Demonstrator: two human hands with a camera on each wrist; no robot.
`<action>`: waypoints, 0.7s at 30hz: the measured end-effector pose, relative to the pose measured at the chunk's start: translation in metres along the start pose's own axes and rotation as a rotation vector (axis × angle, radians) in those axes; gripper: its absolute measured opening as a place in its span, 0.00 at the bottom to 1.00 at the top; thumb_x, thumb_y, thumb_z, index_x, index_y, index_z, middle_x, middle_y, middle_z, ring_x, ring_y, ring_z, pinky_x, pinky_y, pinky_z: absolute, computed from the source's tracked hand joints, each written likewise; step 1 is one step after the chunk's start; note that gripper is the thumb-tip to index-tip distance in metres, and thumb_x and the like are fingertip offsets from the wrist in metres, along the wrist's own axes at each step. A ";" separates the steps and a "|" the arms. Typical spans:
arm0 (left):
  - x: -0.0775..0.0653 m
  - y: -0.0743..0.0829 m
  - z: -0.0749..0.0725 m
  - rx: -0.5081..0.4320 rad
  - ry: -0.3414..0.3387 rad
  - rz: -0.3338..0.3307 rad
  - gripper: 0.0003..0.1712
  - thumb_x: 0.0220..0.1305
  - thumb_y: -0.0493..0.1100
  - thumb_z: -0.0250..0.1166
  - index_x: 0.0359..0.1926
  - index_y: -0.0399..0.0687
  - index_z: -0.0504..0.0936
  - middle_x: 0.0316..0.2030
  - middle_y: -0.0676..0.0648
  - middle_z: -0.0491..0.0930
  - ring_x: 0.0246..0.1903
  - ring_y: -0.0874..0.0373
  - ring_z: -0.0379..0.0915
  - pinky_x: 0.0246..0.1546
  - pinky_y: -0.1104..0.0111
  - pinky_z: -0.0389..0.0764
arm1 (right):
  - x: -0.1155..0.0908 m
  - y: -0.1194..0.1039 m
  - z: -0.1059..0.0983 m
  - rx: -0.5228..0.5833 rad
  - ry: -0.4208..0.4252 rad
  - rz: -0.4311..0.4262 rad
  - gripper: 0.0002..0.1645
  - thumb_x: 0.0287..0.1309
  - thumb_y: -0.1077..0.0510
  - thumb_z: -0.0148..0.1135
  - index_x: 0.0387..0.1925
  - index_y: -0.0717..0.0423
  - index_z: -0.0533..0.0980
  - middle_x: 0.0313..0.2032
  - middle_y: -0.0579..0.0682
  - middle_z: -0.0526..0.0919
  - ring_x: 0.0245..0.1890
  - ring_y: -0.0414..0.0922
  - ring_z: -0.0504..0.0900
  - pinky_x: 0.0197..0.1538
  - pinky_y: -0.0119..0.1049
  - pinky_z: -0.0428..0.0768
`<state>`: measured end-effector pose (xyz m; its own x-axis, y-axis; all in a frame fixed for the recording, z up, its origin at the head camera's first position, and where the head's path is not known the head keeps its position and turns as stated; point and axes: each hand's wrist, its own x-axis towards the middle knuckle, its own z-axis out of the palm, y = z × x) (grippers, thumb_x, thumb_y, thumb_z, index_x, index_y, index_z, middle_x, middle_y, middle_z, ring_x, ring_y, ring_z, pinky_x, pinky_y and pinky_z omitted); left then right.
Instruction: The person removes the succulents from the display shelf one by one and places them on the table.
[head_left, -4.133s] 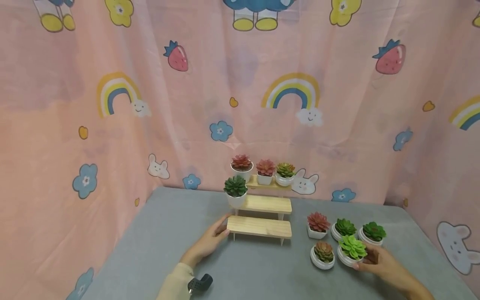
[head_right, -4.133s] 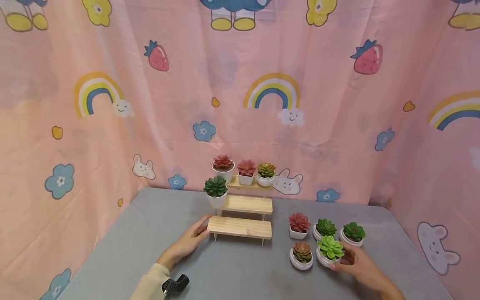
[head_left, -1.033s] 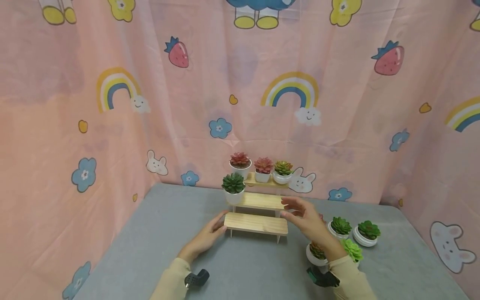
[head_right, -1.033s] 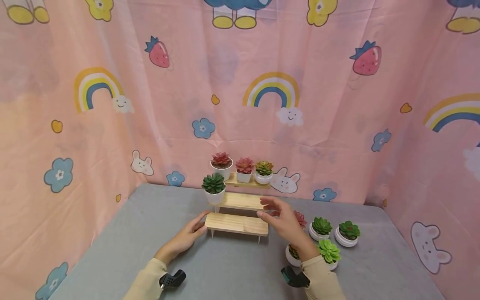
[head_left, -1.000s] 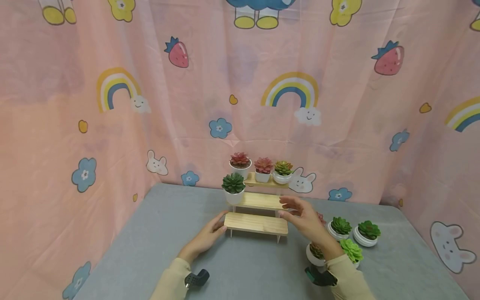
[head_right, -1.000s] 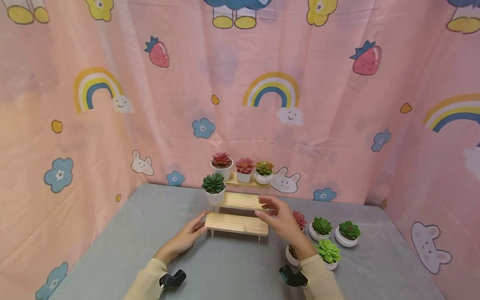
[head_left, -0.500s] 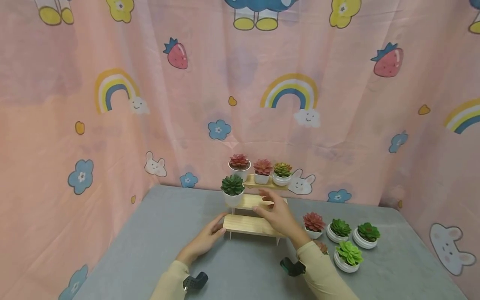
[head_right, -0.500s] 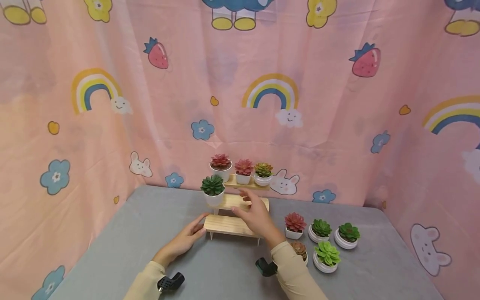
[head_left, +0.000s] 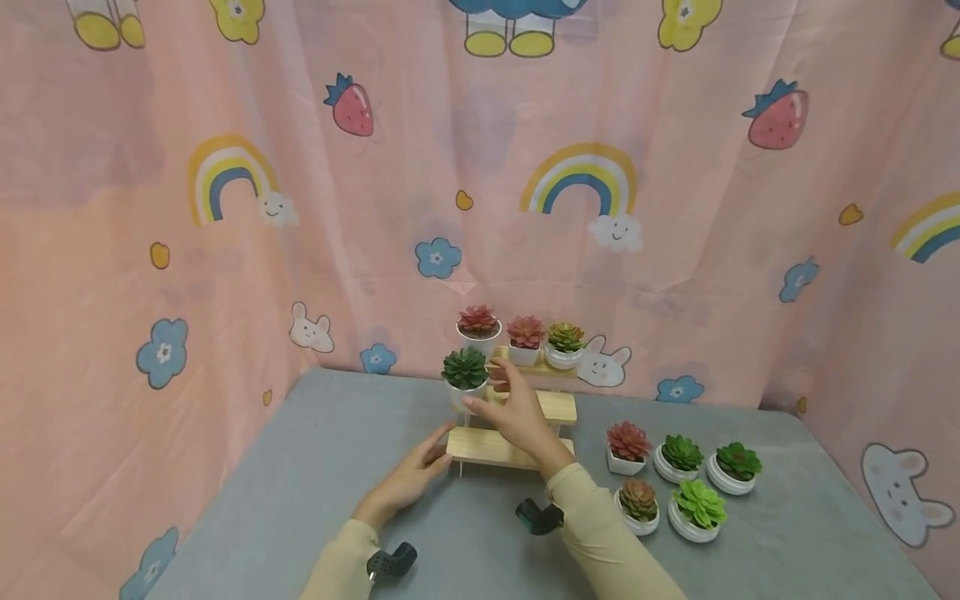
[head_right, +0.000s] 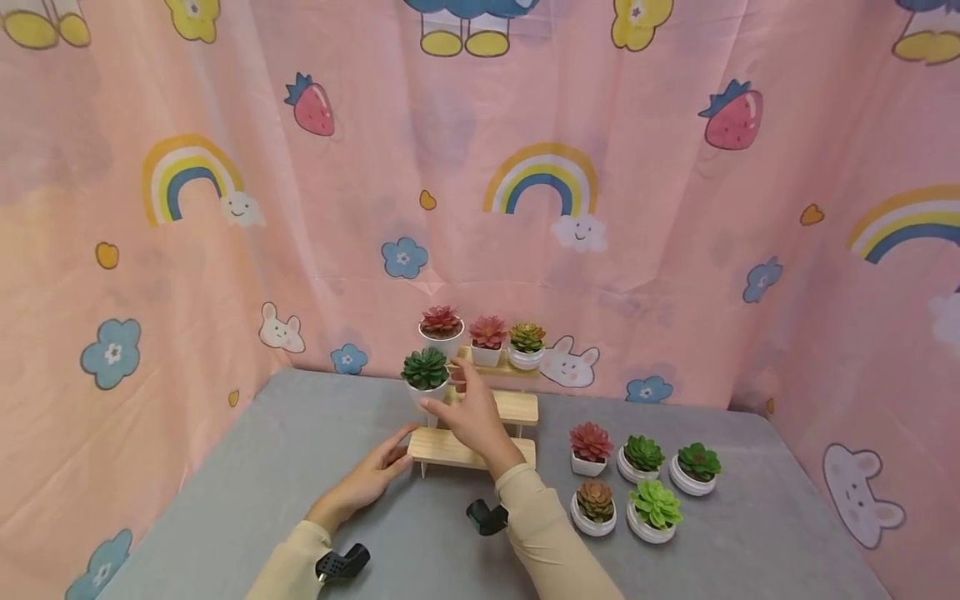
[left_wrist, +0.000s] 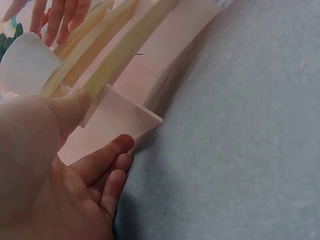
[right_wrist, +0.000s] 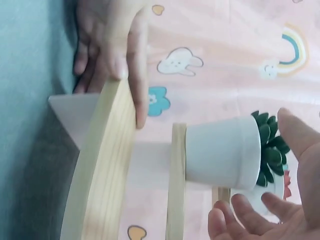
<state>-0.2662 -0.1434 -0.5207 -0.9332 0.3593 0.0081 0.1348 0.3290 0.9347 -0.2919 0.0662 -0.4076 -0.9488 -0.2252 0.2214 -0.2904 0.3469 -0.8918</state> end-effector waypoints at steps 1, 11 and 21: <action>-0.001 0.000 0.000 0.001 -0.002 -0.002 0.37 0.78 0.53 0.52 0.81 0.53 0.51 0.73 0.30 0.63 0.72 0.33 0.62 0.69 0.39 0.65 | 0.001 -0.001 0.002 0.000 0.004 0.015 0.47 0.60 0.53 0.72 0.74 0.56 0.60 0.64 0.63 0.74 0.62 0.61 0.75 0.63 0.58 0.77; 0.000 -0.005 0.000 -0.001 0.002 0.022 0.36 0.79 0.52 0.53 0.80 0.55 0.52 0.71 0.29 0.65 0.70 0.33 0.65 0.68 0.39 0.67 | 0.010 0.004 0.019 0.020 0.051 0.072 0.46 0.61 0.51 0.72 0.73 0.62 0.61 0.63 0.65 0.74 0.59 0.58 0.79 0.58 0.53 0.82; -0.001 -0.004 0.000 0.004 -0.005 0.027 0.37 0.79 0.53 0.52 0.81 0.52 0.52 0.71 0.27 0.64 0.70 0.31 0.64 0.68 0.39 0.67 | 0.013 0.009 0.029 0.074 0.070 0.037 0.45 0.60 0.52 0.72 0.72 0.63 0.61 0.60 0.64 0.75 0.53 0.52 0.77 0.55 0.47 0.81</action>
<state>-0.2657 -0.1456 -0.5248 -0.9274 0.3726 0.0317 0.1614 0.3221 0.9328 -0.3029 0.0401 -0.4238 -0.9659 -0.1484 0.2120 -0.2471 0.2855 -0.9260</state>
